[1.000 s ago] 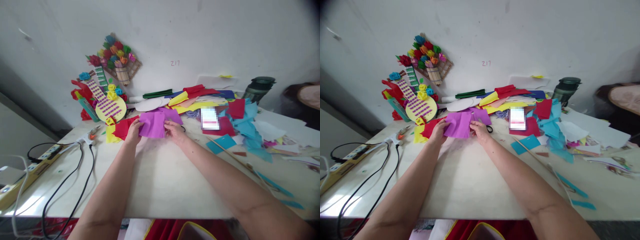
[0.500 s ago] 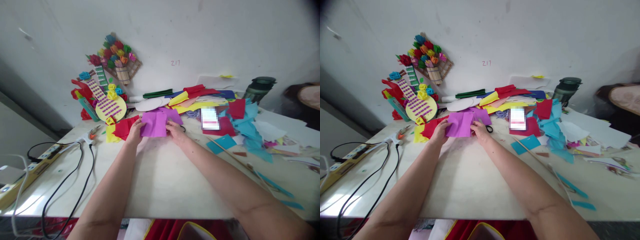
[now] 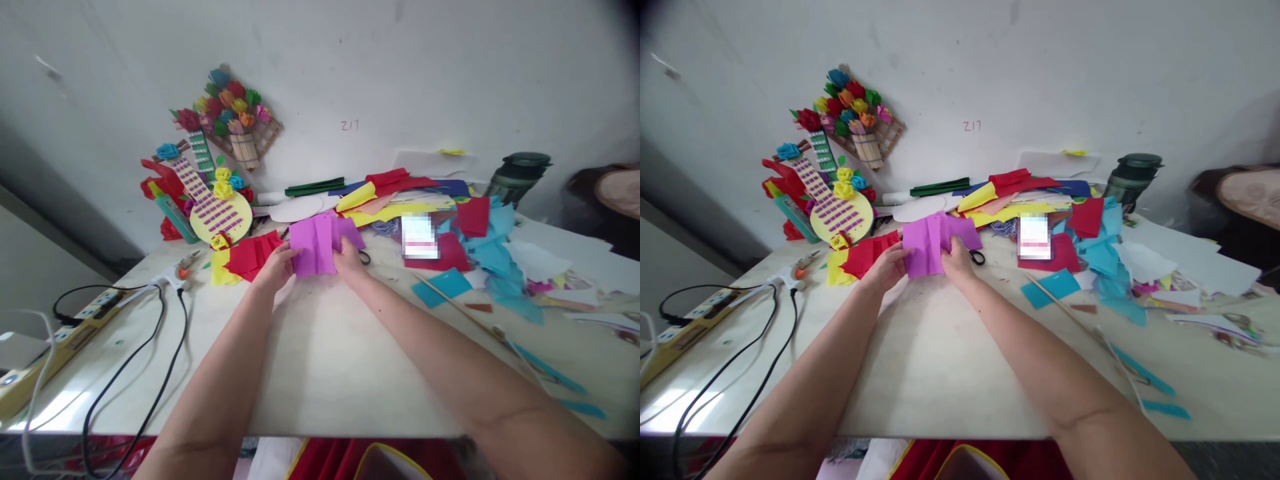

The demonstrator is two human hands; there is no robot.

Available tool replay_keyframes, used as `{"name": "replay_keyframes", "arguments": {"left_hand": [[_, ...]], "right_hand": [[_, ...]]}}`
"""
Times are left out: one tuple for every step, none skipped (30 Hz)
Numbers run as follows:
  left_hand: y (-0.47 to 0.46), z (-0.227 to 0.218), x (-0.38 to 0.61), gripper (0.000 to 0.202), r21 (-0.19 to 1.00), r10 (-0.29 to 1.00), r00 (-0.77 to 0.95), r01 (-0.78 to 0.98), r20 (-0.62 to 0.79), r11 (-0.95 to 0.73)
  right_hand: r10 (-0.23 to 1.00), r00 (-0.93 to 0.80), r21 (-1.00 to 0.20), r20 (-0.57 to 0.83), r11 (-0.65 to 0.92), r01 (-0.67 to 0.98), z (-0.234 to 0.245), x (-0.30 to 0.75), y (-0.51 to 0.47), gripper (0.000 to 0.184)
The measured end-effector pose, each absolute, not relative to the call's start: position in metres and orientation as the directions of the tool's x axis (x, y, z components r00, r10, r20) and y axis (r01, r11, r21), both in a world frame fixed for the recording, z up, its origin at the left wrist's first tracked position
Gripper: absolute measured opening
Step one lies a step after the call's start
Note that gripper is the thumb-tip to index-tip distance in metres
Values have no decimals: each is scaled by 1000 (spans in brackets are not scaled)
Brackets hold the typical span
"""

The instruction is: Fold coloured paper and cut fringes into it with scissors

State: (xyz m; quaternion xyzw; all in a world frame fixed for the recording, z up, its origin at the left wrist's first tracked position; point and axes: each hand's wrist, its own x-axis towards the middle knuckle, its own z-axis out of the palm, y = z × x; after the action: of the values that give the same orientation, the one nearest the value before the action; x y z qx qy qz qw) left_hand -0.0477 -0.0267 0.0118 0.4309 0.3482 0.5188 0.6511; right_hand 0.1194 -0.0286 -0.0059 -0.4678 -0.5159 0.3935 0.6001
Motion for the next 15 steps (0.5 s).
{"name": "replay_keyframes", "arguments": {"left_hand": [[-27, 12, -48, 26, 925, 970, 242, -363, -25, 115], [-28, 13, -47, 28, 928, 963, 267, -344, -49, 143], [-29, 13, -47, 30, 932, 955, 285, -320, -76, 170], [-30, 14, -46, 31, 936, 951, 293, -297, -100, 190], [-30, 14, -45, 33, 940, 950, 288, -276, -118, 200], [-30, 14, -45, 34, 945, 953, 274, -258, -130, 203], [-30, 13, -44, 35, 949, 957, 256, -244, -137, 201], [-29, 13, -44, 35, 952, 961, 236, -234, -141, 197], [-28, 12, -44, 34, 954, 964, 220, -226, -146, 196], [-27, 12, -44, 33, 955, 966, 208, -220, -154, 199], [-26, 11, -45, 32, 954, 966, 199, -217, -162, 205], [-26, 11, -45, 31, 954, 967, 190, -215, -168, 208], [-25, 11, -46, 30, 954, 969, 181, -215, -170, 208], [-24, 11, -47, 29, 955, 969, 175, -213, -173, 208], [-24, 12, -47, 28, 955, 970, 172, -211, -174, 208]], "right_hand": [[942, 196, -962, 274, 264, 74, -5, 120, -29, 12], [931, 223, -955, 289, 266, 128, -5, 120, -29, 11], [925, 237, -950, 298, 262, 170, -4, 120, -29, 11], [923, 236, -945, 304, 262, 194, -3, 120, -29, 10], [920, 236, -940, 314, 268, 210, -3, 120, -30, 10], [913, 239, -935, 330, 280, 218, -2, 120, -30, 10], [905, 243, -929, 349, 301, 214, -1, 120, -31, 10], [895, 246, -923, 372, 329, 199, 0, 120, -31, 9], [886, 244, -916, 394, 359, 177, 0, 120, -32, 9], [878, 239, -909, 415, 387, 157, 1, 120, -32, 8], [871, 232, -901, 432, 407, 151, 1, 121, -32, 8], [866, 228, -894, 445, 417, 161, 0, 121, -32, 7], [863, 225, -889, 453, 417, 187, 0, 121, -32, 5], [861, 223, -884, 458, 415, 214, -1, 121, -32, 4], [860, 222, -880, 459, 405, 250, -2, 121, -32, 3]]}}
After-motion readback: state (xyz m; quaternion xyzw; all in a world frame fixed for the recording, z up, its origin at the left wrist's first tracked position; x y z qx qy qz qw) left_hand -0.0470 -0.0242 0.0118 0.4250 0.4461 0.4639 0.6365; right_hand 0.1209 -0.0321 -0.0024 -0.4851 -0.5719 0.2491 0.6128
